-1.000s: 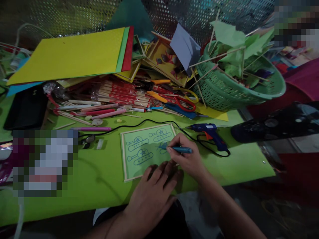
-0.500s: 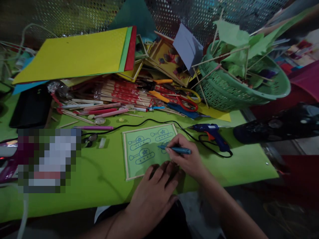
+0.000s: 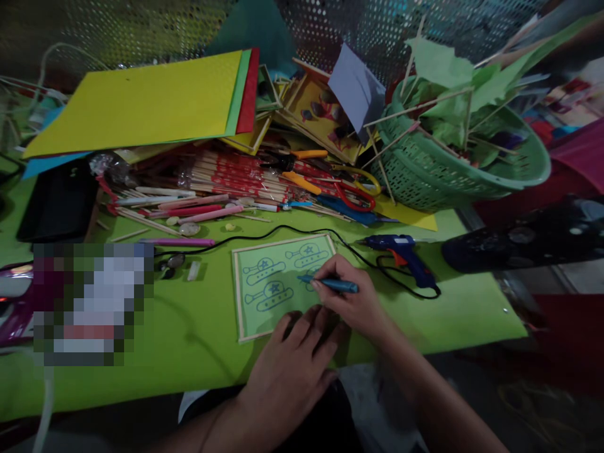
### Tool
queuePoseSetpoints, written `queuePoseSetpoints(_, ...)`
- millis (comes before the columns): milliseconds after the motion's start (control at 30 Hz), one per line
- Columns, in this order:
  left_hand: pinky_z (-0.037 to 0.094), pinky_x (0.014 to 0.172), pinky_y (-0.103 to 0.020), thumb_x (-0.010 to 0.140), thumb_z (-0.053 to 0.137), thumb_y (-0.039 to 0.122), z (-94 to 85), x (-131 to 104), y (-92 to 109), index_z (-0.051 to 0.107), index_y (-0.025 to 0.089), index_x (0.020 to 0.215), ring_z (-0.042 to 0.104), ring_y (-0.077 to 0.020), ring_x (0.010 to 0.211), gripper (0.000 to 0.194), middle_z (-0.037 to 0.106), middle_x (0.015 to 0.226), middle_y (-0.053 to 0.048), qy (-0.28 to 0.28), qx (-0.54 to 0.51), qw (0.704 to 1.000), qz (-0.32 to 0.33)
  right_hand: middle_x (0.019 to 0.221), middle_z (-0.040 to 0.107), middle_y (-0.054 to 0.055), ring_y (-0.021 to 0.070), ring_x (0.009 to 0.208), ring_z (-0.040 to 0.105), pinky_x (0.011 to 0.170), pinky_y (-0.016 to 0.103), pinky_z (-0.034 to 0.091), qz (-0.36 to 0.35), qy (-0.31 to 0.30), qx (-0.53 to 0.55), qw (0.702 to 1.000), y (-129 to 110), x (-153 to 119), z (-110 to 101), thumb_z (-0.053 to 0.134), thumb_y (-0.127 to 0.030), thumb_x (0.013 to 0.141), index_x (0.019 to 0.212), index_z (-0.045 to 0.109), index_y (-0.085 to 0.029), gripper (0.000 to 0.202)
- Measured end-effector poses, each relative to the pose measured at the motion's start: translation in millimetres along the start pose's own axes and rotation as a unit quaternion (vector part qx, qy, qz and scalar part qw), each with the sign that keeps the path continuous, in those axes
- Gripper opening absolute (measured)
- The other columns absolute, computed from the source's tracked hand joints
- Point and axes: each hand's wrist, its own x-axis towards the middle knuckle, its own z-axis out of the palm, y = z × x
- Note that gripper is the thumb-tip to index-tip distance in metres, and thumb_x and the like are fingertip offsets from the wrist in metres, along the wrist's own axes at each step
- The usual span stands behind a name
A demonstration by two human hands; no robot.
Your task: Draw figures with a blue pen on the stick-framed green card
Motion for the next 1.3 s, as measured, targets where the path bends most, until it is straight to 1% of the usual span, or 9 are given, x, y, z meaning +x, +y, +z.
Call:
queuePoseSetpoints(100,0.04,0.107,-0.043,0.103,0.051,0.044,-0.9,-0.3,0.0,0.049,0.018,0.152,0.048,-0.0251,0.133,0.055,0.055,0.152,-0.009,0.0,0.0,1.0,0.001,0.075,0.064,0.0,0.0149,0.062,0.056,0.055,0.026,0.046,-0.002,-0.005,0.004,1.0,0.8,-0.1,-0.1,0.071,-0.032,0.091,0.087,0.064,-0.022,0.013)
queuePoseSetpoints(200,0.04,0.108,-0.044,0.104,0.05,0.043,-0.8,-1.3,-0.1,0.046,0.018,0.154,0.046,-0.0253,0.135,0.056,0.053,0.154,-0.009,-0.007,-0.002,1.0,0.003,0.076,0.063,0.0,0.0153,0.064,0.057,0.058,0.027,0.047,-0.003,-0.01,0.01,1.0,2.2,-0.3,-0.3,0.071,-0.032,0.091,0.088,0.063,-0.022,0.013)
queuePoseSetpoints(367,0.04,0.109,-0.045,0.103,0.051,0.047,-0.6,-1.8,0.1,0.043,0.018,0.156,0.044,-0.0264,0.138,0.061,0.051,0.156,-0.01,-0.02,-0.007,1.0,0.001,0.078,0.063,0.001,0.0158,0.067,0.058,0.061,0.028,0.047,-0.011,-0.015,0.015,1.0,2.2,-1.2,-1.0,0.07,-0.029,0.092,0.087,0.063,-0.022,0.012)
queuePoseSetpoints(600,0.042,0.108,-0.044,0.104,0.05,0.046,-0.4,-2.3,0.1,0.045,0.019,0.155,0.045,-0.0259,0.136,0.059,0.052,0.155,-0.009,-0.016,-0.002,1.0,0.001,0.076,0.061,-0.001,0.0146,0.066,0.056,0.061,0.027,0.046,-0.024,-0.021,0.024,0.999,3.5,-2.9,-2.3,0.069,-0.025,0.091,0.085,0.061,-0.023,0.011)
queuePoseSetpoints(700,0.041,0.108,-0.044,0.105,0.048,0.046,0.0,-2.5,-0.4,0.043,0.019,0.156,0.045,-0.0254,0.137,0.058,0.052,0.155,-0.008,-0.019,0.001,1.0,0.001,0.077,0.061,0.0,0.0147,0.066,0.056,0.06,0.027,0.045,-0.021,-0.017,0.026,0.999,4.3,-3.8,-2.2,0.069,-0.024,0.091,0.084,0.06,-0.022,0.011)
queuePoseSetpoints(833,0.042,0.108,-0.043,0.105,0.047,0.046,-0.3,-2.0,-0.2,0.045,0.02,0.155,0.045,-0.0251,0.137,0.056,0.052,0.155,-0.008,-0.014,0.003,1.0,0.002,0.076,0.06,-0.001,0.0146,0.064,0.055,0.058,0.027,0.045,-0.006,-0.008,0.034,0.999,5.7,-5.0,-2.8,0.069,-0.025,0.091,0.085,0.06,-0.023,0.011)
queuePoseSetpoints(1000,0.041,0.108,-0.043,0.104,0.05,0.046,0.1,-1.4,-0.5,0.047,0.02,0.153,0.045,-0.0252,0.137,0.056,0.049,0.158,-0.009,-0.013,0.001,1.0,0.001,0.074,0.06,-0.001,0.0136,0.06,0.053,0.055,0.026,0.043,-0.004,0.023,0.022,0.999,8.1,-4.2,-3.7,0.069,-0.027,0.091,0.085,0.06,-0.023,0.012)
queuePoseSetpoints(1167,0.04,0.108,-0.044,0.105,0.048,0.046,0.7,-2.3,-0.5,0.045,0.019,0.155,0.044,-0.0258,0.139,0.057,0.046,0.16,-0.01,-0.015,-0.002,1.0,0.0,0.073,0.06,-0.001,0.0131,0.059,0.053,0.054,0.025,0.043,-0.001,0.021,0.011,1.0,8.1,-2.8,-3.0,0.069,-0.026,0.09,0.085,0.059,-0.023,0.011)
queuePoseSetpoints(1300,0.04,0.108,-0.043,0.104,0.049,0.046,-0.3,-2.1,-0.3,0.047,0.02,0.153,0.045,-0.0257,0.137,0.056,0.049,0.158,-0.009,-0.01,0.0,1.0,0.001,0.074,0.061,0.0,0.0139,0.061,0.054,0.056,0.026,0.044,-0.003,0.02,-0.001,1.0,6.6,-2.2,-2.9,0.069,-0.026,0.09,0.085,0.06,-0.022,0.011)
